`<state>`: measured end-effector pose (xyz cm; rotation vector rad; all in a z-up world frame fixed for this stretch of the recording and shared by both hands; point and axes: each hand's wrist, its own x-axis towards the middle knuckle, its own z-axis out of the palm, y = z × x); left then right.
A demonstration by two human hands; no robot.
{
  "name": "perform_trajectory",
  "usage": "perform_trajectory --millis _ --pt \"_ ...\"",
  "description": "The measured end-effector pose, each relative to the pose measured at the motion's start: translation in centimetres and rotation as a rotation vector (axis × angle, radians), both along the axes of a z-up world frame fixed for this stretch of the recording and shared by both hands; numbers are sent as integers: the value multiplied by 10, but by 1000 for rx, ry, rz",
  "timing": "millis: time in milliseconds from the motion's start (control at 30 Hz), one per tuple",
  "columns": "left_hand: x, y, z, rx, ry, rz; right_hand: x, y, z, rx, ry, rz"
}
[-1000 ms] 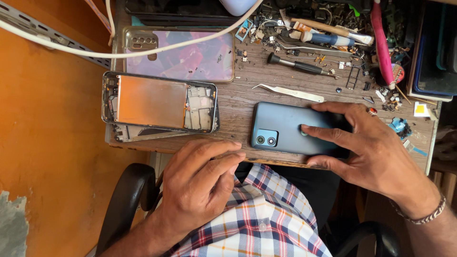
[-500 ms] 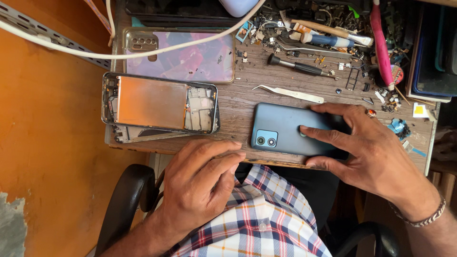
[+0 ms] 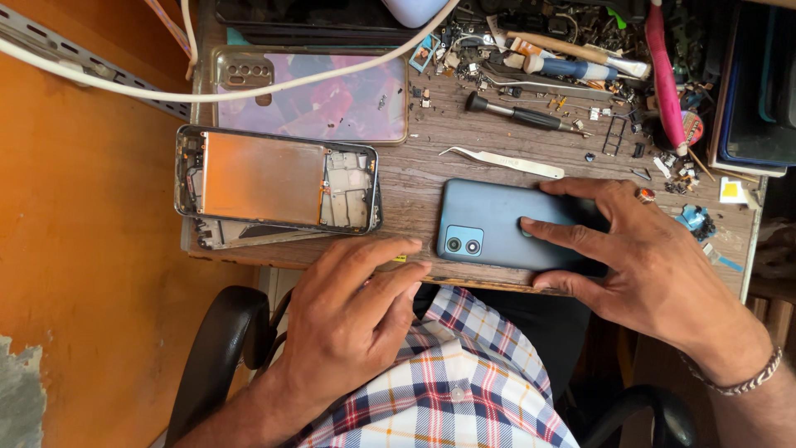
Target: The person uses a screwdriver to remove screws from a disassembled smartphone, then connects a charging cable to test the device. They apply adhesive to the phone's back cover and reassemble the phone, wiping the edges with a cloth.
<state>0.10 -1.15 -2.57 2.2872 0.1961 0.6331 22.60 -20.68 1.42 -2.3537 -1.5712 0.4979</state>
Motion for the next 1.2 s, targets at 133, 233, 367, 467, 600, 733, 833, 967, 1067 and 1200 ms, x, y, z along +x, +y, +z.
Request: perform_trajectory --millis 133,233,367,467,600,733,833,967,1067,1200 --pt "2 1 -2 123 22 -23 0 1 1 22 -11 24" --pt "5 3 -3 256 49 -36 0 1 1 25 -5 24" --pt "11 4 -8 414 126 -84 -1 0 0 22 -12 16" --pt "18 4 -10 370 149 -131 -1 -1 -1 18 -8 10" --pt "23 4 -11 364 161 -174 -1 -4 -1 10 24 -6" --pt "26 3 -12 421 200 -199 0 -6 -4 56 -21 25" --pt "28 3 -12 440 206 -205 0 -7 -5 50 -33 36" --pt "29 3 -9 475 209 -216 -4 -3 -2 119 -147 131" --pt "31 3 -6 507 217 -218 -14 4 -4 194 -207 203" --pt "31 4 -4 527 233 -229 -29 11 -4 155 -168 168"
